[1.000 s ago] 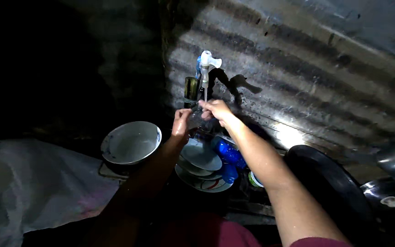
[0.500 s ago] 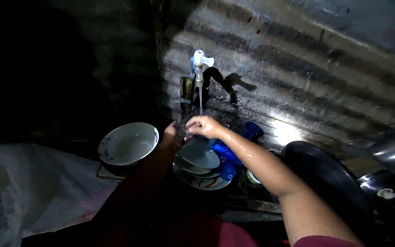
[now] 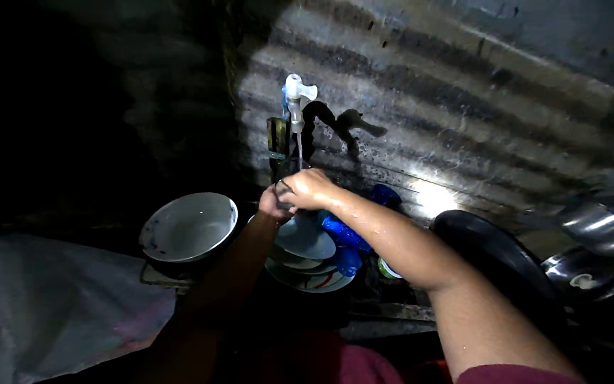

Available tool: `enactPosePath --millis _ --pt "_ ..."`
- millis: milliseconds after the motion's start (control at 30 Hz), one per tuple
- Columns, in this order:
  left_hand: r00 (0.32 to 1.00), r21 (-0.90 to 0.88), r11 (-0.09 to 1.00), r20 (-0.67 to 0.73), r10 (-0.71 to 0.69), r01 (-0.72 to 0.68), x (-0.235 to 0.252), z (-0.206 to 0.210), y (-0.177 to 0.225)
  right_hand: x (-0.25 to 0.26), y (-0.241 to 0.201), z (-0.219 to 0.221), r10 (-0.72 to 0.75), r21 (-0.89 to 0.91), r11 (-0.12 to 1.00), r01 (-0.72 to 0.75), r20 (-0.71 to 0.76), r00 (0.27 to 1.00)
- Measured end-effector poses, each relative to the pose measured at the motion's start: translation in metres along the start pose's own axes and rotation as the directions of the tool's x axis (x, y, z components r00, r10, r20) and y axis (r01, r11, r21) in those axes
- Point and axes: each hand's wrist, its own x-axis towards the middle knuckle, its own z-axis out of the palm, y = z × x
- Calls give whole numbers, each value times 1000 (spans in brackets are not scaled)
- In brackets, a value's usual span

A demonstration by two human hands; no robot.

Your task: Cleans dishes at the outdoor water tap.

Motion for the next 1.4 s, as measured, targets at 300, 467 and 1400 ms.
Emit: enactPosePath --millis 300,467,1400 --pt "995 -18 996 -60 -84 83 -10 -9 12 1 17 6 -110 83 990 112 -26 994" --pt "998 -20 999 32 -49 50 -52 -12 -4 -2 25 71 378 689 609 393 -688 620" --pt "981 562 806 -136 -135 189 -4 8 -9 -8 61 59 283 163 950 -266 -92 955"
